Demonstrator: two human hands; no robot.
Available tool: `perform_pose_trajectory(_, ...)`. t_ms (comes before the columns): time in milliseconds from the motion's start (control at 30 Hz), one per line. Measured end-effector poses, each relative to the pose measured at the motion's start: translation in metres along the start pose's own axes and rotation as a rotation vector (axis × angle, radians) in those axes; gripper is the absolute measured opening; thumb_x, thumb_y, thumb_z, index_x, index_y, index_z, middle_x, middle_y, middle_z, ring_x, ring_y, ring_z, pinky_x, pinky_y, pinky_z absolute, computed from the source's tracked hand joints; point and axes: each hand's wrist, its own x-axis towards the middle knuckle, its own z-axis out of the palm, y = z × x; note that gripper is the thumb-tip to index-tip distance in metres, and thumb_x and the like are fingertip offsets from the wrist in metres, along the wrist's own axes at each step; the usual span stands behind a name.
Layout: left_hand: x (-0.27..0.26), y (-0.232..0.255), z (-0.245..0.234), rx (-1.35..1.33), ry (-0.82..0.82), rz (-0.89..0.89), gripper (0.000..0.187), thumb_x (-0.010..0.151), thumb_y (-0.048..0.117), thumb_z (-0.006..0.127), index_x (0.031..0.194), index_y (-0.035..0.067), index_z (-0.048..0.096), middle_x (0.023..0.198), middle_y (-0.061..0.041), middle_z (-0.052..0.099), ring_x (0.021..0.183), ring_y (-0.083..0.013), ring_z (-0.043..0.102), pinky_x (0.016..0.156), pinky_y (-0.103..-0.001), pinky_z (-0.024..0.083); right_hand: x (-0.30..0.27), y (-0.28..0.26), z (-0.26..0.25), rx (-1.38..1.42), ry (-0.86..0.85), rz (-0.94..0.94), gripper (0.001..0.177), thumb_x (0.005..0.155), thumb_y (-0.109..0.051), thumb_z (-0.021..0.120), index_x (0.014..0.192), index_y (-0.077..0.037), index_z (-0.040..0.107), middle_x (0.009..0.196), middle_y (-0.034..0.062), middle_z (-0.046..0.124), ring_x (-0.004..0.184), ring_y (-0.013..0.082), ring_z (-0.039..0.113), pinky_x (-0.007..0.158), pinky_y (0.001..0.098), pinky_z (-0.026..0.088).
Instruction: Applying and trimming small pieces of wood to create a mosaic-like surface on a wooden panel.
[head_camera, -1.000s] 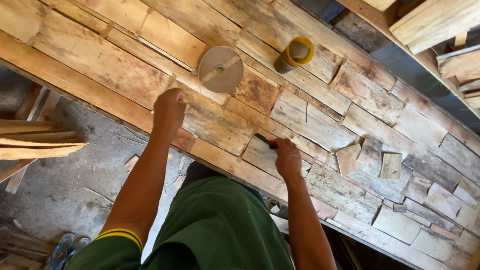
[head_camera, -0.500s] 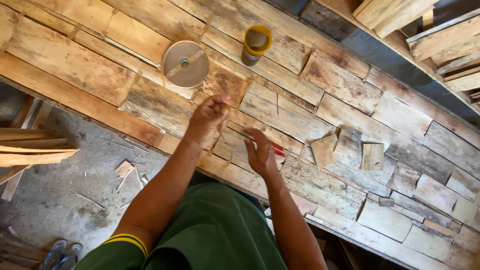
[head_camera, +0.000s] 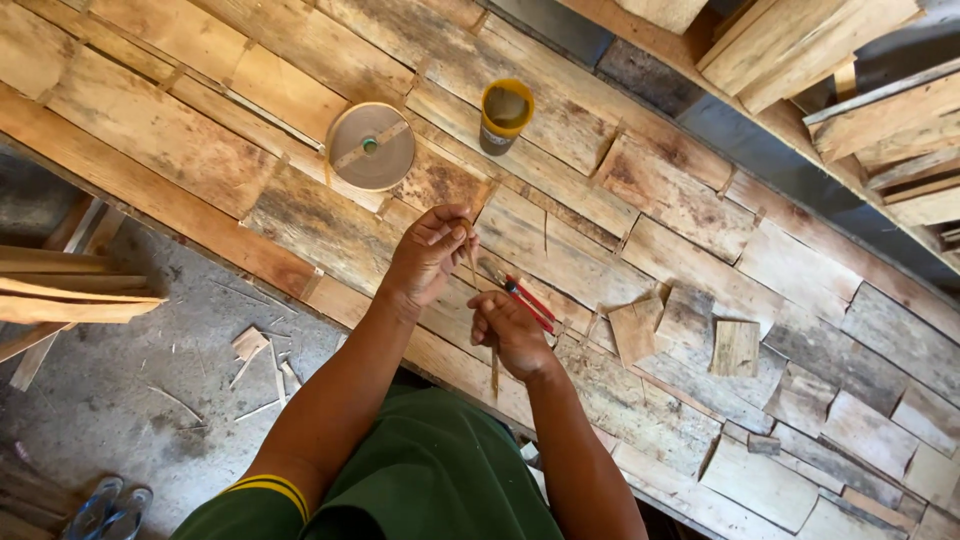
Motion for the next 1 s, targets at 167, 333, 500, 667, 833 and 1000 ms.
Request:
perform_pose_trajectory(167, 0.052, 0.004, -0.014, -0.042, -0.016, 0.008, 0.023, 0.096, 0.008, 0.077, 0.117, 0.006, 0.068, 0.100, -0.005, 0.072, 0.090, -0.0160, 0.067, 0.084, -0.029, 0.056, 0.023, -0.028, -0.014, -0.219, 0.197, -0.065, 0.015, 0.105, -0.022, 0.057, 0.107, -0.008, 0.060, 0.080, 0.0019, 0.061, 0.070, 0.0131, 0.057, 0.066, 0.0287, 0.049)
perform_pose_trajectory(333, 0.118, 0.031, 0.002, 0.066, -0.034, 0.076, 0.023, 0.097, 0.014, 0.077, 0.118, 0.007, 0.070, 0.099, -0.007, 0.074, 0.091, -0.0194, 0.069, 0.088, -0.036, 0.058, 0.075, -0.075, -0.012, -0.388, 0.365, -0.251, 0.014, 0.105, -0.019, 0.058, 0.106, -0.006, 0.063, 0.078, 0.0010, 0.062, 0.064, 0.0100, 0.054, 0.059, 0.0263, 0.047)
perform_pose_trajectory(500, 0.167, 0.066, 0.021, 0.130, -0.058, 0.231, 0.041, 0.098, 0.025, 0.076, 0.135, 0.009, 0.067, 0.126, -0.013, 0.073, 0.121, -0.0265, 0.067, 0.109, -0.045, 0.052, 0.138, -0.126, -0.002, -0.496, 0.531, -0.498, 0.015, 0.105, -0.017, 0.060, 0.104, -0.003, 0.065, 0.081, 0.0027, 0.066, 0.064, 0.0082, 0.056, 0.058, 0.0243, 0.047)
perform_pose_trajectory(667, 0.208, 0.028, -0.028, 0.467, 0.318, 0.357, 0.097, 0.086, 0.040, 0.083, 0.158, 0.002, 0.030, 0.164, -0.023, 0.033, 0.153, -0.0349, 0.033, 0.124, -0.049, 0.034, 0.196, -0.146, -0.009, -0.597, 0.720, -0.586, 0.015, 0.100, -0.014, 0.066, 0.107, -0.001, 0.064, 0.081, 0.0036, 0.071, 0.063, 0.0078, 0.060, 0.056, 0.0234, 0.050)
perform_pose_trajectory(833, 0.212, -0.011, -0.047, 0.827, 0.456, -0.017, 0.108, 0.078, 0.050, 0.087, 0.155, -0.003, 0.032, 0.159, -0.028, 0.037, 0.148, -0.0386, 0.037, 0.117, -0.046, 0.038, 0.205, -0.154, 0.007, -0.792, 0.836, -0.543, 0.021, 0.097, -0.014, 0.070, 0.110, 0.000, 0.059, 0.075, 0.0051, 0.071, 0.058, 0.0097, 0.065, 0.051, 0.0265, 0.052)
perform_pose_trajectory(1000, 0.229, -0.039, -0.062, 0.724, 0.453, -0.078, 0.116, 0.069, 0.044, 0.094, 0.150, -0.007, 0.028, 0.145, -0.029, 0.048, 0.133, -0.0359, 0.055, 0.105, -0.041, 0.055, 0.205, -0.159, 0.015, -0.815, 0.899, -0.444, 0.026, 0.096, -0.013, 0.071, 0.110, 0.000, 0.054, 0.071, 0.0072, 0.068, 0.055, 0.0115, 0.066, 0.045, 0.0297, 0.053)
